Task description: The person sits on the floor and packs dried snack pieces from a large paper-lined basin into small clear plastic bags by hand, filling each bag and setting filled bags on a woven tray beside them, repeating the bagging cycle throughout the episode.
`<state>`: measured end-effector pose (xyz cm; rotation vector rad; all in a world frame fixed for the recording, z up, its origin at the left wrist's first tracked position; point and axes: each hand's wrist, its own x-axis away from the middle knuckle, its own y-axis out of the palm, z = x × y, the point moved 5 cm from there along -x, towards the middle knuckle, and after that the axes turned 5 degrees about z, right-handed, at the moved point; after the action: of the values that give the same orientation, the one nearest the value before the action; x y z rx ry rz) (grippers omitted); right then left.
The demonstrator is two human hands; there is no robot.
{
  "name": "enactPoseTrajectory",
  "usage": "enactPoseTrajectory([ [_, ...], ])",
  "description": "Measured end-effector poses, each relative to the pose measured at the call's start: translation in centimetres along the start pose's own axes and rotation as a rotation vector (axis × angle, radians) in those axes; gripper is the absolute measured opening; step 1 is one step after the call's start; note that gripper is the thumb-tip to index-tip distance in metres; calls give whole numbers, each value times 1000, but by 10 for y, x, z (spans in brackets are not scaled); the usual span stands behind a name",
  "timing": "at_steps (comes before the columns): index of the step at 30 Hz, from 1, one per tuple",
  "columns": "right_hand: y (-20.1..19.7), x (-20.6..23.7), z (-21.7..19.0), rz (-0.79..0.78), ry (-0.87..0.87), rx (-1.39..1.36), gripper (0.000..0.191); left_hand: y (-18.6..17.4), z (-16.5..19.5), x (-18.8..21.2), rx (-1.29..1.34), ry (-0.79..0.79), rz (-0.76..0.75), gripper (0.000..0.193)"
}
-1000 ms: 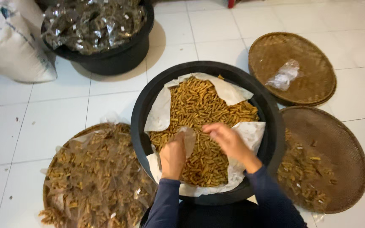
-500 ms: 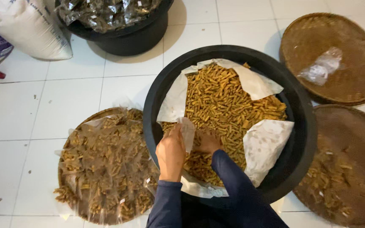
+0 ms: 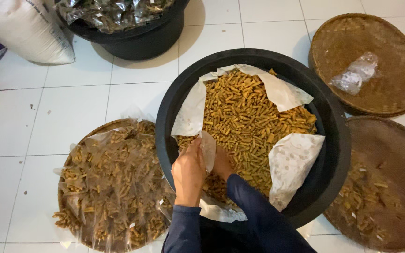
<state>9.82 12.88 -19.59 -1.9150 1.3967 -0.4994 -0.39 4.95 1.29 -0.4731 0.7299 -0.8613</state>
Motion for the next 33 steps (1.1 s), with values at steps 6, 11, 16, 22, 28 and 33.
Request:
enactPoseTrajectory([
  [6,-53,-23,75,-76,208,144,21,-7,-2,0,7,-14,-8,24],
  [11,-161,-21,103,707,-9,528,29,-13,-6,0,-11,6,4,25],
  [16,-84,-20,60,243,-242,220,56,-9,-9,0,-79,-42,-46,25],
  [22,6,4,36,-280,203,393,106,-4,-9,1,-76,-23,-37,24],
  [28,3,42,36,-395,-94,407,102,-2,-10,1,-47,-35,-48,24],
  [33,10,35,42,-517,11,439,105,-1,-6,2,-67,-24,-33,25],
])
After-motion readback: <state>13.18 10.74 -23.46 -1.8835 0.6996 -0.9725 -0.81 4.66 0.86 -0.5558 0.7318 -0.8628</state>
